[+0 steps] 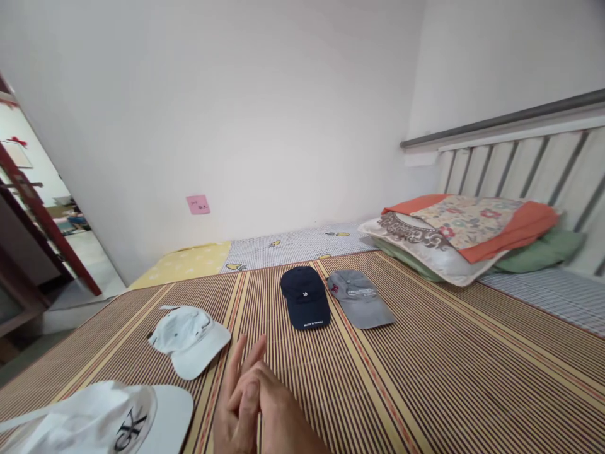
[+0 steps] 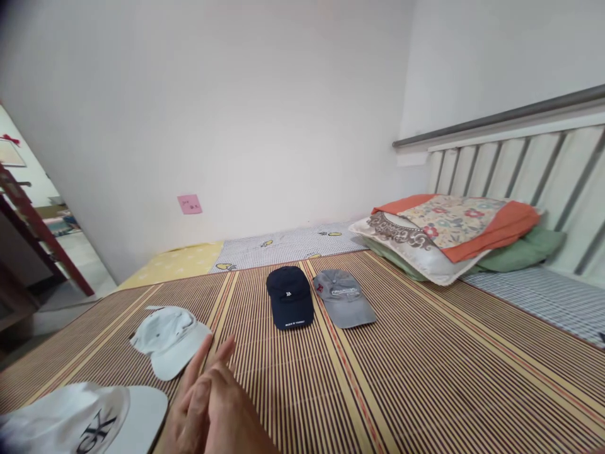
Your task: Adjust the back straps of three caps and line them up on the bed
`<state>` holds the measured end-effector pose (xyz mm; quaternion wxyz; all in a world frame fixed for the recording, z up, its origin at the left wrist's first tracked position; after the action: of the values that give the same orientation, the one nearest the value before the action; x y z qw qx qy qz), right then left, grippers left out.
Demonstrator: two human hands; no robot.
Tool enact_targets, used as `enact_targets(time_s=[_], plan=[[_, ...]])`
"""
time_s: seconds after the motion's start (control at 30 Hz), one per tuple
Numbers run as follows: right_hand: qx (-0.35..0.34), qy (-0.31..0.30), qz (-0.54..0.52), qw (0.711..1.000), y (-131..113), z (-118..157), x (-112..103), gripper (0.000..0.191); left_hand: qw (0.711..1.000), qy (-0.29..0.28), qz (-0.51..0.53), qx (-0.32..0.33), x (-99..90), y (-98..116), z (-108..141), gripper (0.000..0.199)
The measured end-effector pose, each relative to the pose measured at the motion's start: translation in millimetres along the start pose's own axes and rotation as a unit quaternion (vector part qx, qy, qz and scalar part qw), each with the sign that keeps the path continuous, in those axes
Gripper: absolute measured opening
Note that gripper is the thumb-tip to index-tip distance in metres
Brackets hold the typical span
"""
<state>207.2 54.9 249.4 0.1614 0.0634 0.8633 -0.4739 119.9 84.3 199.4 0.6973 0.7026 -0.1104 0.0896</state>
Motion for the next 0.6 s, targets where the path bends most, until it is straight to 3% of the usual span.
enact_targets(time_s=[0.13,0.2,0.3,0.4,0.47,0.6], plan=[[0.013,-0.015,-0.004,1.000,5.9,9.2,9.5,0.028,0.999,0.030,-0.021,0.037,-4.2,21.0,7.1,0.068],[0.023,-0.045,-0.005,0.999,7.3,12.5,9.2,0.025,0.999,0.015,-0.026,0.012,-5.1,16.4,-0.9,0.069],[0.064,-0.095,0.011,0.993,10.5,15.4,1.2,0.030,0.991,0.005,0.078,-0.110,-13.6,-16.4,-22.3,0.058],[0.094,-0.096,0.061,0.989,12.8,15.8,-19.7,0.028,0.949,0.059,0.210,-0.228,-34.4,-59.2,-40.3,0.046],[0.093,-0.074,0.084,0.989,13.8,14.9,-35.3,0.020,0.929,0.114,0.242,-0.257,-57.0,-80.7,-50.0,0.047],[0.114,-0.059,0.101,0.987,24.3,17.4,-52.1,0.013,0.902,0.155,0.287,-0.283,-92.6,-109.3,-64.7,0.056]])
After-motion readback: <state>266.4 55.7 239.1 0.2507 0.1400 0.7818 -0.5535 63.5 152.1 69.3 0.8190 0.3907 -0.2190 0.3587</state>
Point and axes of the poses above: each hand's wrist, its own z-axis away from the middle knuckle, its own x-axis out of the palm, y = z × x, the point moved 10 cm from there along -z, towards the middle knuckle, and after that the axes turned 11 degrees about -x, right-handed, at the moved point
